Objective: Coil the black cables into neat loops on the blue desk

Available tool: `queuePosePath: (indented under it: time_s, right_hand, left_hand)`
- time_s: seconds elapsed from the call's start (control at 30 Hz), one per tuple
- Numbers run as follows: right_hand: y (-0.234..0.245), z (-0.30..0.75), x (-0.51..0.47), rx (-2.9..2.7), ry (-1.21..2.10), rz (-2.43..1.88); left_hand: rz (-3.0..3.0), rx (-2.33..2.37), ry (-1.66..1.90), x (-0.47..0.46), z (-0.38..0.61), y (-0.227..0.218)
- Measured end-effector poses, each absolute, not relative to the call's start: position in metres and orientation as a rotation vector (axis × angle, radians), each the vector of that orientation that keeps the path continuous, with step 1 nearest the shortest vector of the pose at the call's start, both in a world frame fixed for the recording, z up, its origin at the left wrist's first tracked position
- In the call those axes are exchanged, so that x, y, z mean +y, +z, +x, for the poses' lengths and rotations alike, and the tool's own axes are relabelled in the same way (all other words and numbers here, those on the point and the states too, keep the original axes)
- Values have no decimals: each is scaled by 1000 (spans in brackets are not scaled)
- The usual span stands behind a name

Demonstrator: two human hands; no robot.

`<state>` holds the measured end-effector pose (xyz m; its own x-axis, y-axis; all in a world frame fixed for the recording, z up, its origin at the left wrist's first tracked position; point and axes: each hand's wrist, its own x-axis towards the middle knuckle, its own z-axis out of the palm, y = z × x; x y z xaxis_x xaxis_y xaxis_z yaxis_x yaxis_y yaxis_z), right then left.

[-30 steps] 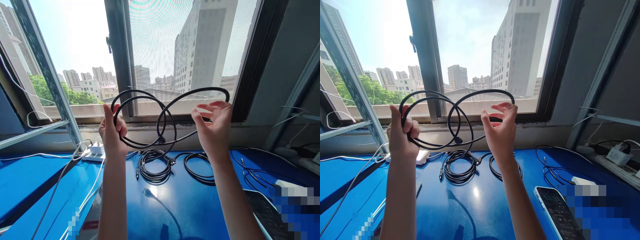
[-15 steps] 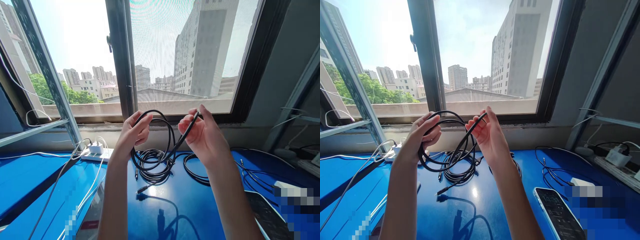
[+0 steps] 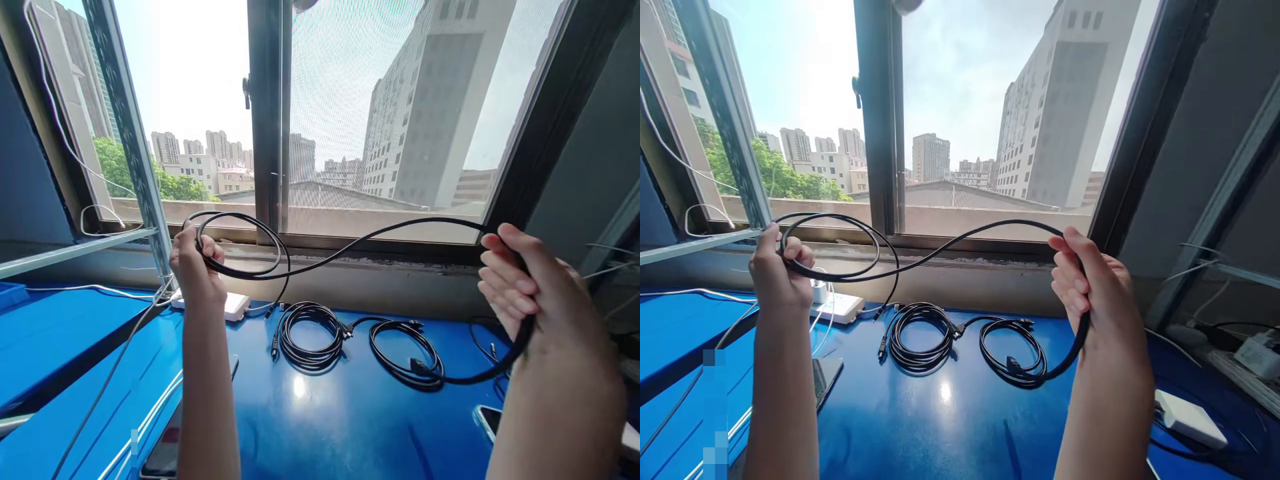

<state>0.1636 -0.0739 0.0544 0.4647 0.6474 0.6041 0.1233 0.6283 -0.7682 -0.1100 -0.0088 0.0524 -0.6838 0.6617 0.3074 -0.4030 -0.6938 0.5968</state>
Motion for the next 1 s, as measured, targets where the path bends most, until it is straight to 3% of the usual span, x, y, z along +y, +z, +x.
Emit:
queuePosePath:
  time_s: [0.1, 0.27, 0.6, 0.87, 1.0]
  right_hand:
    - [56, 153, -67, -835, 509, -775]
    - [54, 137, -61, -729, 422, -640]
    - [32, 86, -66, -1493, 581, -759]
    - [28, 73, -68, -1608, 891, -667]
    - [31, 79, -70, -1542, 936, -613]
  left_hand:
    - [793, 613, 2265, -10, -111, 53]
    - [1026, 646, 2196, -22, -113, 54]
    - [1658, 531, 1925, -38, -77, 53]
    - [1965, 490, 1600, -45, -52, 49]
    - [2051, 477, 1636, -44, -58, 50]
